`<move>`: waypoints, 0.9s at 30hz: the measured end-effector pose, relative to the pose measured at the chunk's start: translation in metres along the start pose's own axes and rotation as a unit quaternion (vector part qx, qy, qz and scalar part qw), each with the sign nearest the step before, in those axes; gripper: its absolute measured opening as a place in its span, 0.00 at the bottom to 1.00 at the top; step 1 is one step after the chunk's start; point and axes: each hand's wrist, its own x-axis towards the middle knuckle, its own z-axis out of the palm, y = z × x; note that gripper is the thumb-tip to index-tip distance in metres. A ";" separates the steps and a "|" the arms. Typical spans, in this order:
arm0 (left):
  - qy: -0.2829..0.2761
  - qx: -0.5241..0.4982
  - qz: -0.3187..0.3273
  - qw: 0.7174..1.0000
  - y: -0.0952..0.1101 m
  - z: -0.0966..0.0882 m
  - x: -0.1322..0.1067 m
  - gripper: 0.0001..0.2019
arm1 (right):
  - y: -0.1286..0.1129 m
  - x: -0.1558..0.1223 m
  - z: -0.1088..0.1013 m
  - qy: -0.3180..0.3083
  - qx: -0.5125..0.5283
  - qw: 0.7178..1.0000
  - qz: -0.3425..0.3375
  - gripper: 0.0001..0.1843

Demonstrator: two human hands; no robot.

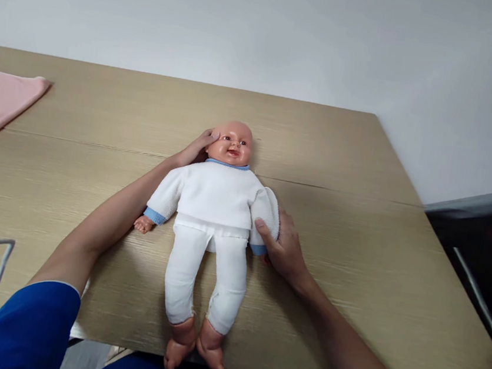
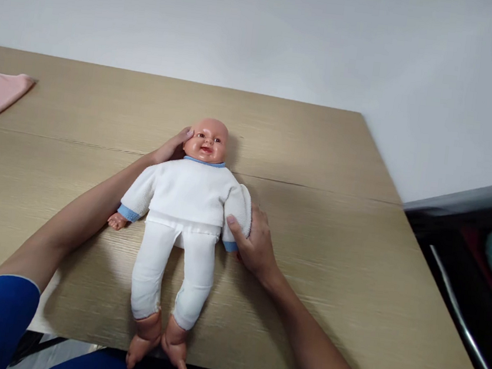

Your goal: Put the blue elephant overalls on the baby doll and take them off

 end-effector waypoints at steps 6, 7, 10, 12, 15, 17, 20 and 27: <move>-0.013 0.053 0.005 0.999 0.001 0.006 -0.002 0.25 | 0.002 0.000 0.000 0.005 -0.005 1.000 -0.005 0.42; -0.014 0.055 0.004 0.998 0.000 0.006 -0.002 0.25 | 0.001 0.001 0.000 0.003 -0.003 1.000 -0.006 0.42; -0.017 0.058 0.003 0.998 -0.001 0.004 -0.001 0.26 | 0.000 0.001 0.000 0.003 0.001 1.000 -0.007 0.41; -0.018 0.054 0.007 0.998 -0.002 0.005 0.000 0.26 | 0.000 0.001 0.000 0.006 0.002 1.000 -0.004 0.41; -0.023 0.046 0.015 0.999 -0.002 0.006 0.000 0.26 | 0.001 0.001 0.000 0.008 0.003 1.000 -0.003 0.41; -0.025 0.050 0.015 0.998 -0.003 0.005 0.001 0.27 | 0.001 0.001 0.000 0.005 0.001 1.000 -0.004 0.42; -0.028 0.053 0.012 0.998 -0.005 -0.002 0.004 0.26 | 0.002 0.001 0.000 -0.002 -0.007 1.000 -0.004 0.43; -0.071 0.104 0.033 0.992 -0.008 -0.016 0.015 0.28 | 0.008 0.003 0.001 0.003 -0.016 0.999 -0.033 0.42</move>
